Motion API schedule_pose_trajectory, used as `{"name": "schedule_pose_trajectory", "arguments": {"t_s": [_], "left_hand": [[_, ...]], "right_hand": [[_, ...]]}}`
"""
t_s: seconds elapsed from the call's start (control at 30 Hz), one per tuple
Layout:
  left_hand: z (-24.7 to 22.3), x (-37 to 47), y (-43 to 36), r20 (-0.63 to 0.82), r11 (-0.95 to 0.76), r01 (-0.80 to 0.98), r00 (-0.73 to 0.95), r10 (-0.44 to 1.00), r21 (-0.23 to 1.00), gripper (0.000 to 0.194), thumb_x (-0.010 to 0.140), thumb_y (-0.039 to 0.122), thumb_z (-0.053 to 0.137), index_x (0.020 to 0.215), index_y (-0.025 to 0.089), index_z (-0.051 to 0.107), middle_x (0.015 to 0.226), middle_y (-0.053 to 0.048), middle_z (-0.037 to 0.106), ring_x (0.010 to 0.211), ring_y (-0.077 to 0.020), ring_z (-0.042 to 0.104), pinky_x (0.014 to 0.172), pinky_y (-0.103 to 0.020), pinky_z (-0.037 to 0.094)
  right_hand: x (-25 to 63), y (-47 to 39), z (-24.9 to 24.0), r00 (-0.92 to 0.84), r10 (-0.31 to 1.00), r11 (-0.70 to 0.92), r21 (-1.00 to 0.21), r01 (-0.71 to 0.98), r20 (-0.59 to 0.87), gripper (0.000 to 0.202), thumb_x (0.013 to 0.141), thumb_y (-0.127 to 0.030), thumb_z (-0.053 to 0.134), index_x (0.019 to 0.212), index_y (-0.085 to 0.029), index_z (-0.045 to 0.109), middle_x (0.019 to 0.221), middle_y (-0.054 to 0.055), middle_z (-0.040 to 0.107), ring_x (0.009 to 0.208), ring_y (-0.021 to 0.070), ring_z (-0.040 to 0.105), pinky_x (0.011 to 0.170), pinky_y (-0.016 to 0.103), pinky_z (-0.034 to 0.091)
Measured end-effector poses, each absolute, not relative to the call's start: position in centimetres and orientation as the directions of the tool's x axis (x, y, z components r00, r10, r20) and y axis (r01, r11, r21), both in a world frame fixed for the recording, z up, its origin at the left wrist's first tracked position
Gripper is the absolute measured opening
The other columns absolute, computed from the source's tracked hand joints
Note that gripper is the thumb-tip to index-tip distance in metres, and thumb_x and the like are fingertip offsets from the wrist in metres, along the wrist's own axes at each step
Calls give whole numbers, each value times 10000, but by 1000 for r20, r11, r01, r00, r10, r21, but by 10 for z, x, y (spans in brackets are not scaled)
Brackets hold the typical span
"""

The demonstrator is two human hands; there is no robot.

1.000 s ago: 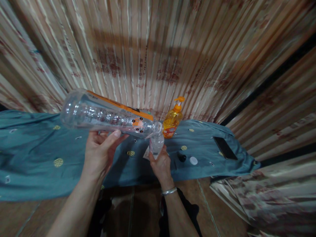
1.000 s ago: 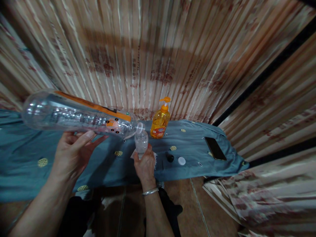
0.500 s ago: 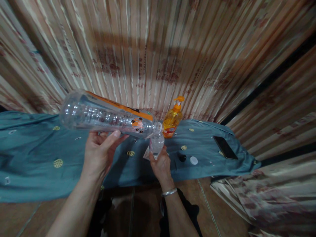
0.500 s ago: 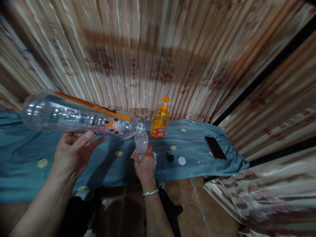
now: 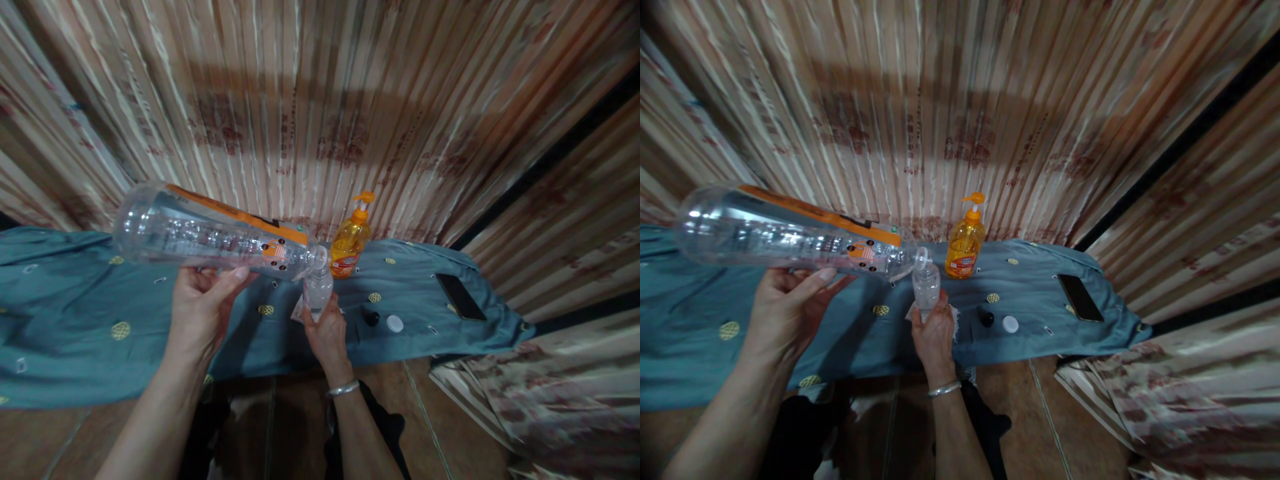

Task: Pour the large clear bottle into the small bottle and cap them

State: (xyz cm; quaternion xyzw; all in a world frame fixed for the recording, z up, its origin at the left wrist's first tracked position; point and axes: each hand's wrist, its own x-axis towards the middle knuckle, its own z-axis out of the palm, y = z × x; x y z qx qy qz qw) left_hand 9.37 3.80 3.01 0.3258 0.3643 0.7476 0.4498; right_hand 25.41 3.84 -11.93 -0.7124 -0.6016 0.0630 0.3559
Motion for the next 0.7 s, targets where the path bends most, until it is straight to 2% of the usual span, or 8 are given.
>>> {"name": "schedule_pose_trajectory", "arguments": {"t_s": [0.4,0.7], "left_hand": [[26,93,45,169,-342,-438,-387,906,831,478,371,206,994,723,196,671,699,33,724,691,-148,712,661,-286,633],[23,94,48,120,-311,-417,-424,898,854,464,321,279,1007,551,163,621,680,33,711,673,-123,698,668,-264,622]], "right_hand": [[254,39,-124,259,880,43,-608,793,399,520,923,-339,507,1319,-12,431,974,230,713,901,328,718,787,462,587],[252,37,-120,279,885,43,-664,747,371,453,916,-289,539,1314,-102,430,1026,202,707,945,318,709,820,500,596]]}}
